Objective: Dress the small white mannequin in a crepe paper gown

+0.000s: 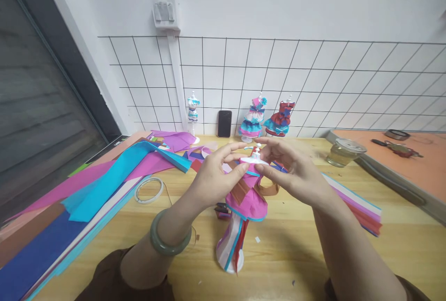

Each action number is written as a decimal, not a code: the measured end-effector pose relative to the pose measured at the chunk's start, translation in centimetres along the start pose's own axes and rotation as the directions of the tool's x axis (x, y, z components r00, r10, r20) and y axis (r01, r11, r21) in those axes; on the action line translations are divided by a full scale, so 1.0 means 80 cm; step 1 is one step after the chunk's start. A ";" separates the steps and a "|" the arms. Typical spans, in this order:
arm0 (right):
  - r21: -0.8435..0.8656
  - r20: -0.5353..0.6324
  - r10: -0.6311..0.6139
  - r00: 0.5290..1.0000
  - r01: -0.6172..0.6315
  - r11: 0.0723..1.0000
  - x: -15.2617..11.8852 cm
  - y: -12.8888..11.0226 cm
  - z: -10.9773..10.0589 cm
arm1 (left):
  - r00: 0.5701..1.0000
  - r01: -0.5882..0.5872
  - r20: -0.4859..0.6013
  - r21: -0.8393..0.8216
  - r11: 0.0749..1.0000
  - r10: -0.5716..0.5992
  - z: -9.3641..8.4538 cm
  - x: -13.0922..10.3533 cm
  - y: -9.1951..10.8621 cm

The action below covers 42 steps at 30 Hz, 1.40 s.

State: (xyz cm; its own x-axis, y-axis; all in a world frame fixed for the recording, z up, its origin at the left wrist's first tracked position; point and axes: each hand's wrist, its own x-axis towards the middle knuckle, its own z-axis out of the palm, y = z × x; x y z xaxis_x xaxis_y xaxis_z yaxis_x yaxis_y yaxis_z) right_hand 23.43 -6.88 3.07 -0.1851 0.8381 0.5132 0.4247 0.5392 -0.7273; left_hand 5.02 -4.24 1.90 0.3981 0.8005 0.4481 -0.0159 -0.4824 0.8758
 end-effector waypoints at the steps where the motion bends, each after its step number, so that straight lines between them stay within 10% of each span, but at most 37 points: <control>1: 0.007 0.001 0.002 1.000 -0.002 1.000 0.000 0.000 0.000 | 1.000 0.002 0.000 0.001 1.000 -0.002 0.000 0.000 0.000; 33: 0.003 -0.042 -0.007 0.999 0.007 1.000 0.002 0.003 0.008 | 0.986 0.162 0.035 -0.075 0.984 -0.160 -0.008 0.007 -0.010; 38: 0.048 -0.129 0.054 0.990 -0.048 0.998 0.009 0.015 0.004 | 0.993 0.002 -0.117 0.193 0.981 0.021 -0.003 0.001 -0.003; 42: 0.041 -0.192 0.092 0.977 -0.086 0.995 0.013 0.024 0.002 | 0.971 -0.197 -0.009 0.529 0.826 0.238 0.005 -0.004 0.003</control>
State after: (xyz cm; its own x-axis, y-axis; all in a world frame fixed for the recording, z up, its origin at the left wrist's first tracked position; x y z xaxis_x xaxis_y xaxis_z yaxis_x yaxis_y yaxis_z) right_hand 23.88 -4.94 2.12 0.0281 0.8525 0.5219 0.4028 0.4682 -0.7865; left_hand 5.24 -4.71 1.92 0.3750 0.6659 0.6450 0.3933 -0.7443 0.5398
